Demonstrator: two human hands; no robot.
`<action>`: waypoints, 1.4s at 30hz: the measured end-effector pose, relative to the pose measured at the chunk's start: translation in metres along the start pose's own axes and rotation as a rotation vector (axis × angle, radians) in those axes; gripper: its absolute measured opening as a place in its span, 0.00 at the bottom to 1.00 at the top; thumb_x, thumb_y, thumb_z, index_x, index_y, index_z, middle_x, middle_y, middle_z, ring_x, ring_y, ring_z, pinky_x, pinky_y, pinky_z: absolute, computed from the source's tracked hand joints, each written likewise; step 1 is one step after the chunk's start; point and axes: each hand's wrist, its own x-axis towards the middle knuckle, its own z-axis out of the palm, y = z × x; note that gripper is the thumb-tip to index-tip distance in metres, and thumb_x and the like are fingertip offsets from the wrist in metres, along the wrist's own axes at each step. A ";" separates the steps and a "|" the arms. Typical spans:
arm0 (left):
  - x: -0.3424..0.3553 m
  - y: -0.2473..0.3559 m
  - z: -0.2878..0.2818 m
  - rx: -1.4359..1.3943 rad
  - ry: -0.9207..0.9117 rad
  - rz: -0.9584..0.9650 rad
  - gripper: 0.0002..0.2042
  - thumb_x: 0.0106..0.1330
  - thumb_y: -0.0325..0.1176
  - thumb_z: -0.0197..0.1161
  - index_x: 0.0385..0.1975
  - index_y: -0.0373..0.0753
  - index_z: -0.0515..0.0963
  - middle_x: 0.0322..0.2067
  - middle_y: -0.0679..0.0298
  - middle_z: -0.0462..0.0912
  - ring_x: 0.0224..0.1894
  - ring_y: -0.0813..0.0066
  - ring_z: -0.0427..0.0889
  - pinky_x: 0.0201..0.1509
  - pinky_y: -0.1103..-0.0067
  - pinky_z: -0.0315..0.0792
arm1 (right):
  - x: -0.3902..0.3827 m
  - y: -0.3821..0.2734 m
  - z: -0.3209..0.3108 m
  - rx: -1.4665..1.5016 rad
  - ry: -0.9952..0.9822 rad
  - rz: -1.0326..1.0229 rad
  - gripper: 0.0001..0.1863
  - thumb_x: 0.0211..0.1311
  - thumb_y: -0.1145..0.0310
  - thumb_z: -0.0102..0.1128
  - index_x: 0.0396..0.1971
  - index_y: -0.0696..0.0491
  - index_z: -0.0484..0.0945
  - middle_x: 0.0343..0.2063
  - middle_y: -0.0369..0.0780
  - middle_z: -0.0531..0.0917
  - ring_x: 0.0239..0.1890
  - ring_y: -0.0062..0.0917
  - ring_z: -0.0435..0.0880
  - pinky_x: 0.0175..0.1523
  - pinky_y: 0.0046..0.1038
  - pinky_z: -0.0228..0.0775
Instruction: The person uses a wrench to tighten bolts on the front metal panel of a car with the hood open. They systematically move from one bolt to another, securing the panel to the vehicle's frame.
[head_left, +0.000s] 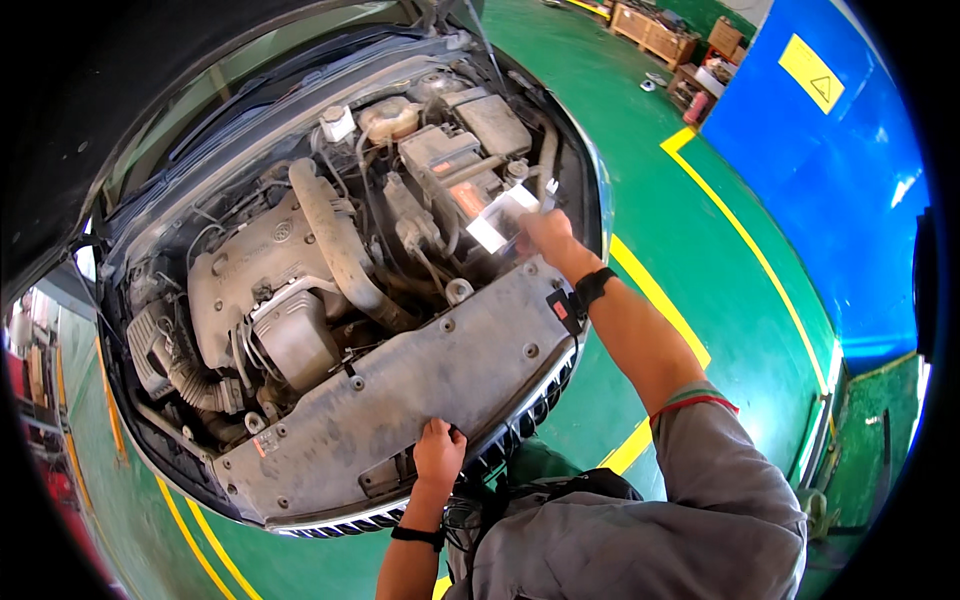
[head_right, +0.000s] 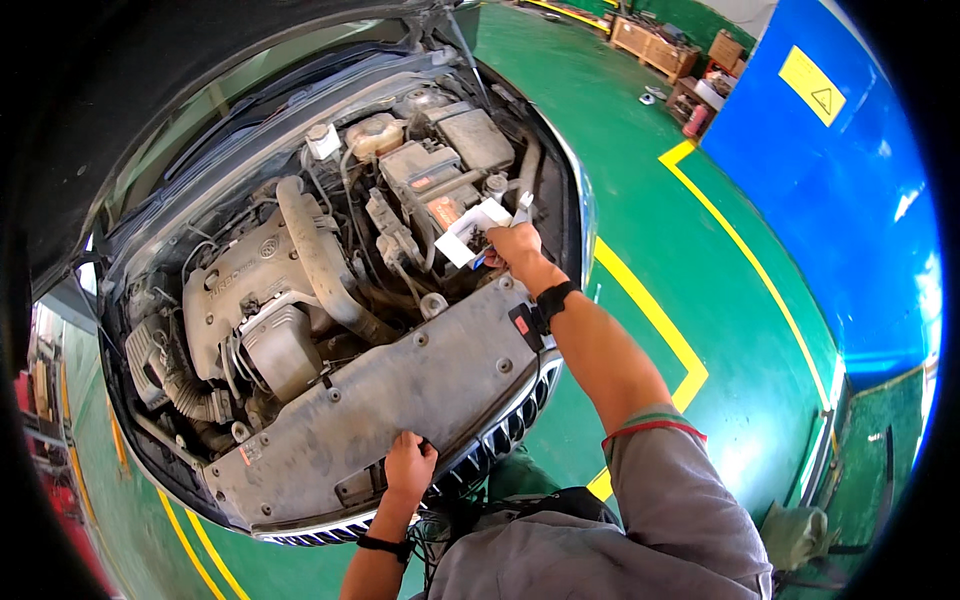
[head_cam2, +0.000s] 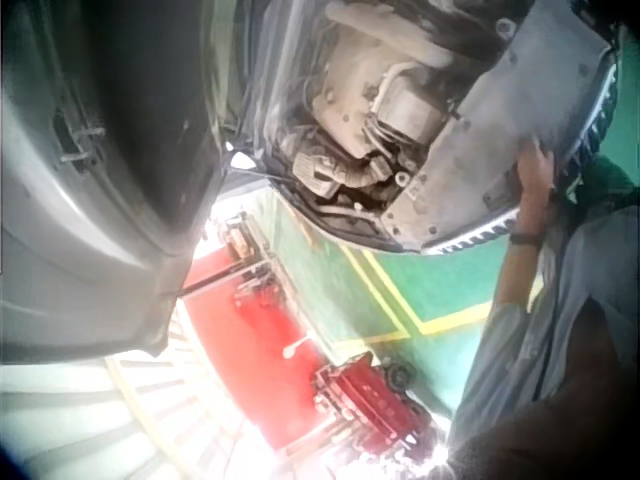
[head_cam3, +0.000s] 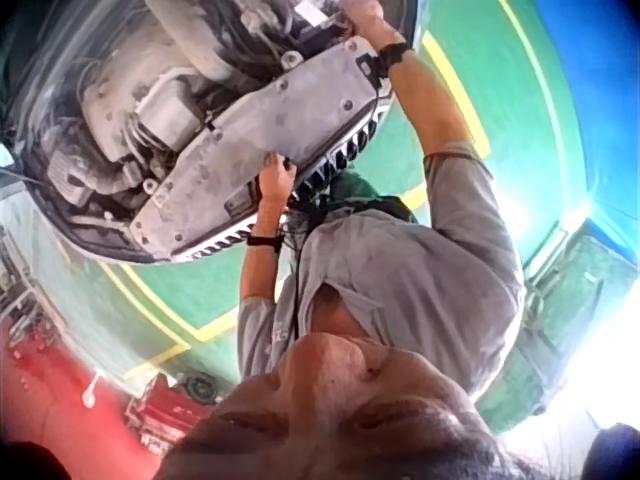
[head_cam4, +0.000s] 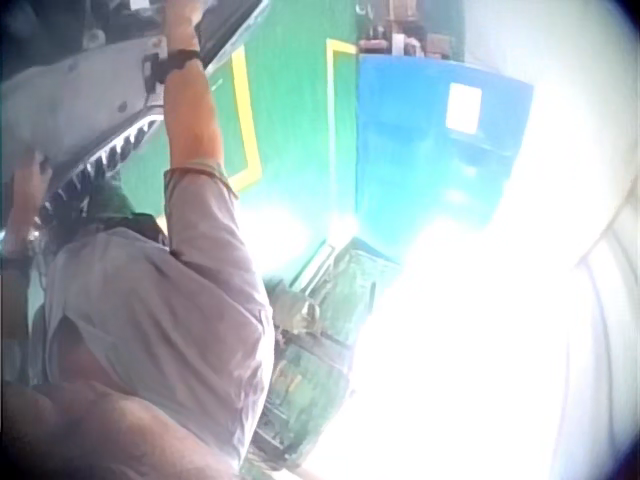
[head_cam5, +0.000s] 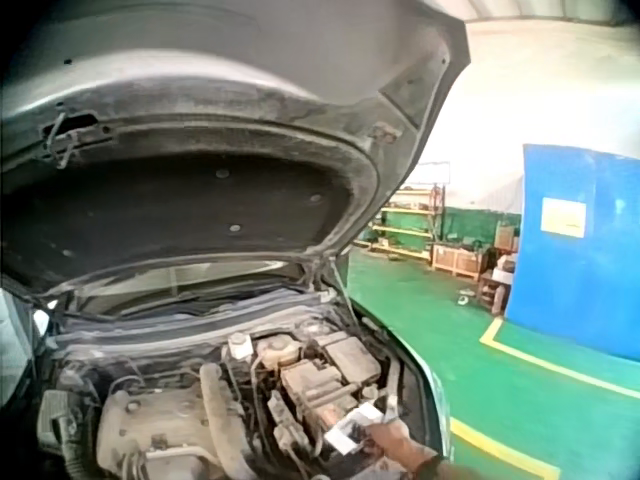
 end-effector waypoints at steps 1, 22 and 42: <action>0.000 0.003 -0.005 -0.004 -0.020 -0.024 0.10 0.56 0.33 0.66 0.33 0.39 0.74 0.31 0.54 0.82 0.31 0.47 0.83 0.33 0.59 0.79 | 0.010 -0.006 0.005 0.018 -0.008 -0.005 0.12 0.55 0.72 0.63 0.29 0.69 0.80 0.27 0.49 0.86 0.26 0.36 0.88 0.31 0.34 0.84; 0.294 0.156 -0.055 -0.490 0.107 0.099 0.08 0.70 0.18 0.53 0.41 0.36 0.79 0.32 0.62 0.84 0.38 0.74 0.84 0.49 0.79 0.75 | 0.076 0.068 -0.086 -0.030 -0.220 -0.149 0.20 0.66 0.55 0.65 0.25 0.58 0.80 0.20 0.36 0.82 0.22 0.20 0.79 0.30 0.25 0.72; 0.341 0.150 -0.049 -0.250 0.261 0.162 0.13 0.71 0.31 0.59 0.53 0.43 0.80 0.47 0.51 0.85 0.50 0.51 0.84 0.53 0.69 0.77 | 0.058 0.112 -0.106 -0.595 -0.282 -0.845 0.14 0.66 0.67 0.58 0.49 0.55 0.79 0.51 0.47 0.81 0.49 0.48 0.81 0.53 0.42 0.76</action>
